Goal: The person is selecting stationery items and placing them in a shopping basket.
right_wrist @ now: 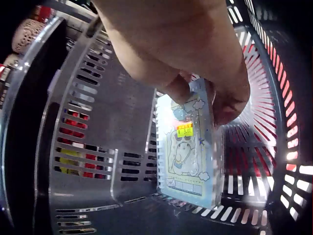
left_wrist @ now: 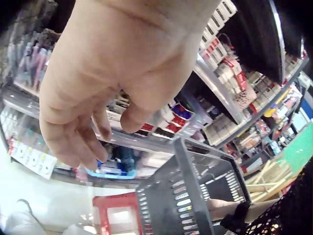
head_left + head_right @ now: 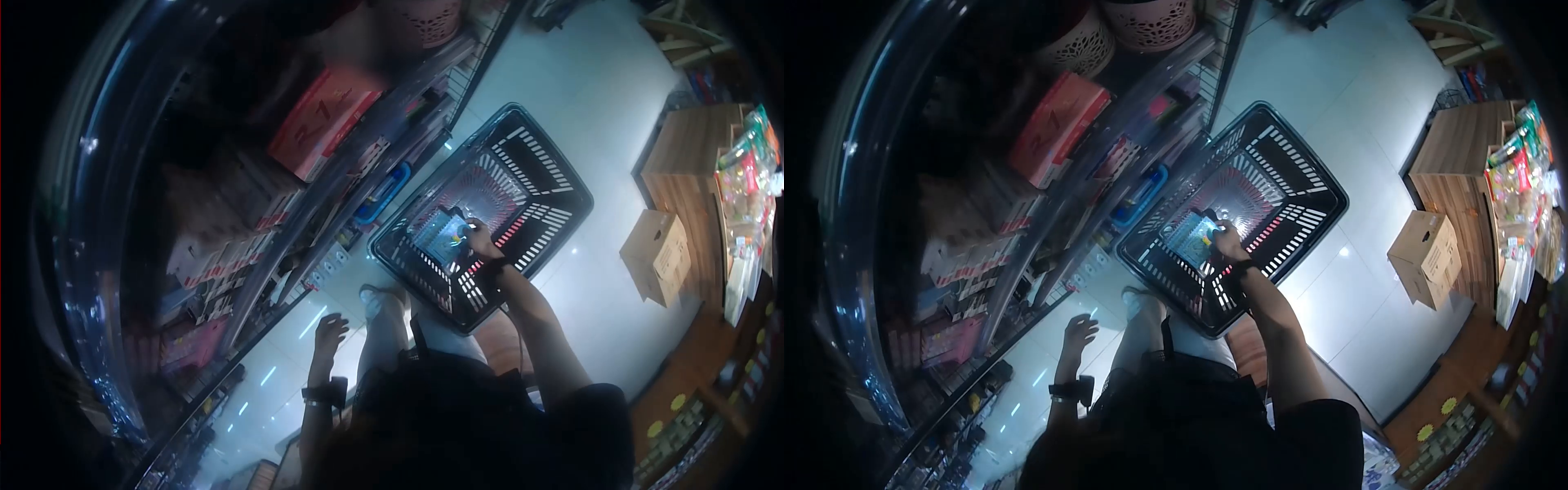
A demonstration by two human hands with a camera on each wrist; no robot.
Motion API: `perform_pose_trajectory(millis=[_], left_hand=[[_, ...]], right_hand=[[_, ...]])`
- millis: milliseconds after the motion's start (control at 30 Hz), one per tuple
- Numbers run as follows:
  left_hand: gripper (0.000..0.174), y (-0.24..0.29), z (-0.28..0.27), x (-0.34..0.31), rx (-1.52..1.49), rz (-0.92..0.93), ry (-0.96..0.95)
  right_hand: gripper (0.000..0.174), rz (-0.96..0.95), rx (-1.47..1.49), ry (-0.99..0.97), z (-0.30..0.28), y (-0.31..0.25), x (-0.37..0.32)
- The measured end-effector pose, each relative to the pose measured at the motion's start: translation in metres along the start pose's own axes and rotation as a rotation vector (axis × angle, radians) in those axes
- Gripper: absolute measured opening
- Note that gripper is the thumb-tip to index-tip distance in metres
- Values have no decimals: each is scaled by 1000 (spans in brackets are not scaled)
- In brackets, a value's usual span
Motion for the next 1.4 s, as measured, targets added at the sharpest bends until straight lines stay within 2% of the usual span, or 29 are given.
perform_pose_trajectory(millis=[33,133,267,300,400,433,533,567,633,733,800,867,933,1000,1067,1167,1267,1333,1367,1400], left_hand=[[32,-14,-10,-9,-21,-11,26],[33,-43,-13,-31,-77,-79,71],[34,-67,1,-42,-255,-126,24],[35,-60,11,-45,-208,-115,-1],[36,-58,19,-43,-164,-57,-98],[37,-55,20,-42,-141,-48,-104],[38,-52,18,-39,-109,-19,-101],[39,-49,16,-40,-123,46,-126],[39,-48,8,-39,-101,59,-130],[39,-47,-9,-41,-91,62,-89],[40,-45,-21,-47,-97,61,-39],[39,-48,-39,-59,-108,103,12],[38,-55,-58,-72,-151,138,85],[37,-63,-78,-89,-194,214,150],[34,-84,-101,-91,-238,233,233],[33,-119,-134,-85,-342,312,311],[31,-134,-152,-94,-434,330,348],[41,-133,-156,-117,-442,292,339],[38,-135,-152,-134,-433,495,329],[39,-136,-148,-151,-435,509,341]], right_hand=[[26,-30,-17,-30,5,26,27],[25,7,-70,5,22,25,38],[28,125,165,23,39,40,48],[29,92,-6,43,38,63,65],[31,209,-285,125,37,2,25],[34,70,-564,211,38,-2,23],[36,133,-634,184,35,-44,-19],[37,70,-676,172,31,-38,-17],[39,-60,-764,151,22,-36,-22],[34,-77,-476,38,12,-51,-54],[24,-97,-106,-90,16,-68,-82],[19,-141,-86,-118,28,-119,-126],[18,-338,-72,-94,34,-173,-144],[16,-686,-102,-53,50,-254,-172],[13,-939,-126,-21,94,-352,-245],[11,-1321,-129,-93,162,-451,-332],[11,-1606,-266,-135,239,-504,-437],[15,-2075,-517,56,288,-533,-523],[15,-2193,-490,37,310,-542,-555],[16,-2343,-475,16,320,-550,-598]])
Point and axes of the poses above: each hand's wrist, its own x-axis towards the middle knuckle, its own z-axis out of the palm, y = z × x, the point moved 4 cm from there along x, towards the middle knuckle, and after that the axes turned 12 degrees about -y, right-handed, at the moved point
